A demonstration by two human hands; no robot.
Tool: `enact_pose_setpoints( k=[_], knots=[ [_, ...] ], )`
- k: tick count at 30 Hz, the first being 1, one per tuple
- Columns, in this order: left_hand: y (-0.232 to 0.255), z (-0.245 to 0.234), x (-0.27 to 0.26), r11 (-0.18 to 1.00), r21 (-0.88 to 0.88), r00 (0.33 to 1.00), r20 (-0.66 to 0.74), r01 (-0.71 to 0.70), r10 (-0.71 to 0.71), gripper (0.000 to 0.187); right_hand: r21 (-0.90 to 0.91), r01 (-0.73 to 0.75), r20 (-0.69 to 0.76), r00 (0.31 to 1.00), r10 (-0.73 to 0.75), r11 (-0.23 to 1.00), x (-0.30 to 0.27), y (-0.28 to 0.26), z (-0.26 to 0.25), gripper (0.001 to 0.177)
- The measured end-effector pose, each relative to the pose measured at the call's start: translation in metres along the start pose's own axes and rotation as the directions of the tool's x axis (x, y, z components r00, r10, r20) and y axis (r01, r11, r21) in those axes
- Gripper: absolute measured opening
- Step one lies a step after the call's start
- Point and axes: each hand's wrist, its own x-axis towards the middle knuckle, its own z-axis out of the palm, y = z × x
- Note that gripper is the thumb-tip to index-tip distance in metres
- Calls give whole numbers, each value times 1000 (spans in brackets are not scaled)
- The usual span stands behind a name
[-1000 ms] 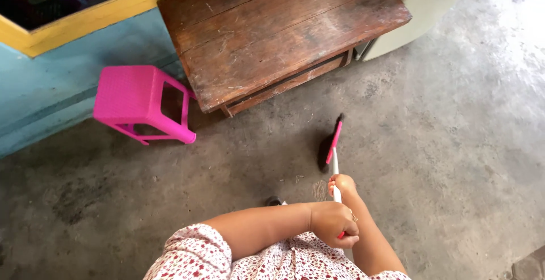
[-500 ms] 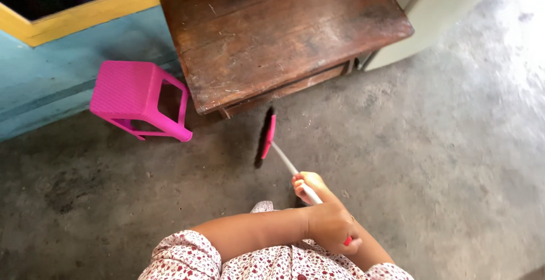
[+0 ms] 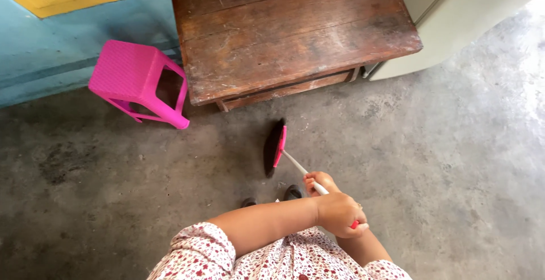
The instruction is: The person sweeps a concrete floor with a pink-handled broom, moving around a wooden table, a pink stool, and a white refrigerator. The person sweeps along walls and near a parked motorcycle, covering multiple areas of the floor.
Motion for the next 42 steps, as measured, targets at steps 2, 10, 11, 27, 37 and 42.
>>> enact_pose_setpoints(
  k=[2, 10, 11, 27, 37, 42],
  knots=[
    [-1, 7, 19, 1000, -6, 999, -17, -28, 28, 39, 12, -17, 29, 999, 17, 1000, -4, -21, -27, 11],
    [1, 12, 68, 993, -32, 988, 103, -113, 116, 41, 33, 109, -178, 979, -102, 993, -61, -65, -57, 12],
    [8, 2, 72, 993, -26, 984, 139, -113, 115, 40, 52, 92, -119, 989, -85, 994, -63, -68, -59, 10],
    [-14, 4, 65, 998, 58, 981, 189, 39, -49, 45, 137, -49, 139, 990, 29, 989, -20, -45, 5, 7],
    [-11, 48, 100, 981, -72, 978, 89, -182, 188, 43, 252, 175, -43, 985, -169, 952, -40, -75, -96, 7],
    [-25, 40, 111, 916, -66, 914, -126, -396, 386, 40, 90, 277, -269, 932, -244, 957, -49, -101, -113, 11]
  ],
)
